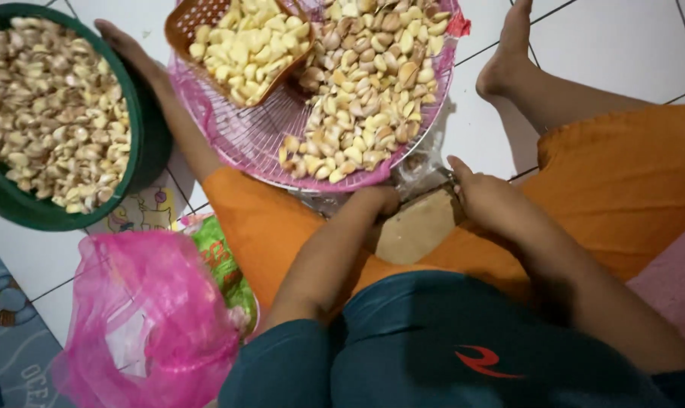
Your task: Peeling garlic cloves using a small knife while sitting on the floor
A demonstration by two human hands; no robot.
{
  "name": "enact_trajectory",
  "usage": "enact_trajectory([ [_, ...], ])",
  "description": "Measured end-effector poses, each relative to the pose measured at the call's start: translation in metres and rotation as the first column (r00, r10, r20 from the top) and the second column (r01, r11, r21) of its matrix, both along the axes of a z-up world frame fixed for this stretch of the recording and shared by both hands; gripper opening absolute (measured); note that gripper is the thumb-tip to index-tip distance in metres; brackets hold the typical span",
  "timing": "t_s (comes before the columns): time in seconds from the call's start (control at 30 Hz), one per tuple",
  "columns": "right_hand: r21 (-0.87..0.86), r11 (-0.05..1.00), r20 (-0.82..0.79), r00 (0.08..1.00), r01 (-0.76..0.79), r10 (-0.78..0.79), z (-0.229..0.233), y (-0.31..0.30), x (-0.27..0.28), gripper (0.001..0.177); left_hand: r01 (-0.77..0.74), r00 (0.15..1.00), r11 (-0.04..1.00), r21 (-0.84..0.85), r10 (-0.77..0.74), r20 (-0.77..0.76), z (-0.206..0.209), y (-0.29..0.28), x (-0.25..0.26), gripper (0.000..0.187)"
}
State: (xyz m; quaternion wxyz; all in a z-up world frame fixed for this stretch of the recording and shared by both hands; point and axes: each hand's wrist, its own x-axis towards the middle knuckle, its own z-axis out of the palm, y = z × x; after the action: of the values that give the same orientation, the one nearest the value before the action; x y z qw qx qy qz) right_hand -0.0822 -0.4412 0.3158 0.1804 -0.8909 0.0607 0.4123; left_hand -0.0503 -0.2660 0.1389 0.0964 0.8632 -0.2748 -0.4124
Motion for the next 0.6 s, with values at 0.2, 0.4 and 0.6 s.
enact_trajectory([
  [0.2, 0.174, 0.983, -0.054, 0.997, 0.063, -0.055, -0.003, -0.014, 0.014, 0.056, -0.026, 0.990, 0.999, -0.035, 0.021, -0.136, -0.046, -0.013, 0.019, 0.037],
  [0.4, 0.016, 0.862, -0.358, 0.808, 0.506, -0.468, 0.039, -0.002, 0.060, 0.087, -0.054, 0.973, 0.997, -0.063, 0.038, -0.229, -0.074, -0.013, 0.039, 0.042],
  [0.6, -0.043, 0.987, -0.022, 0.988, 0.152, -0.153, -0.012, -0.027, 0.025, 0.069, -0.083, 0.950, 0.992, -0.091, 0.051, -0.309, -0.077, -0.002, 0.000, 0.047],
])
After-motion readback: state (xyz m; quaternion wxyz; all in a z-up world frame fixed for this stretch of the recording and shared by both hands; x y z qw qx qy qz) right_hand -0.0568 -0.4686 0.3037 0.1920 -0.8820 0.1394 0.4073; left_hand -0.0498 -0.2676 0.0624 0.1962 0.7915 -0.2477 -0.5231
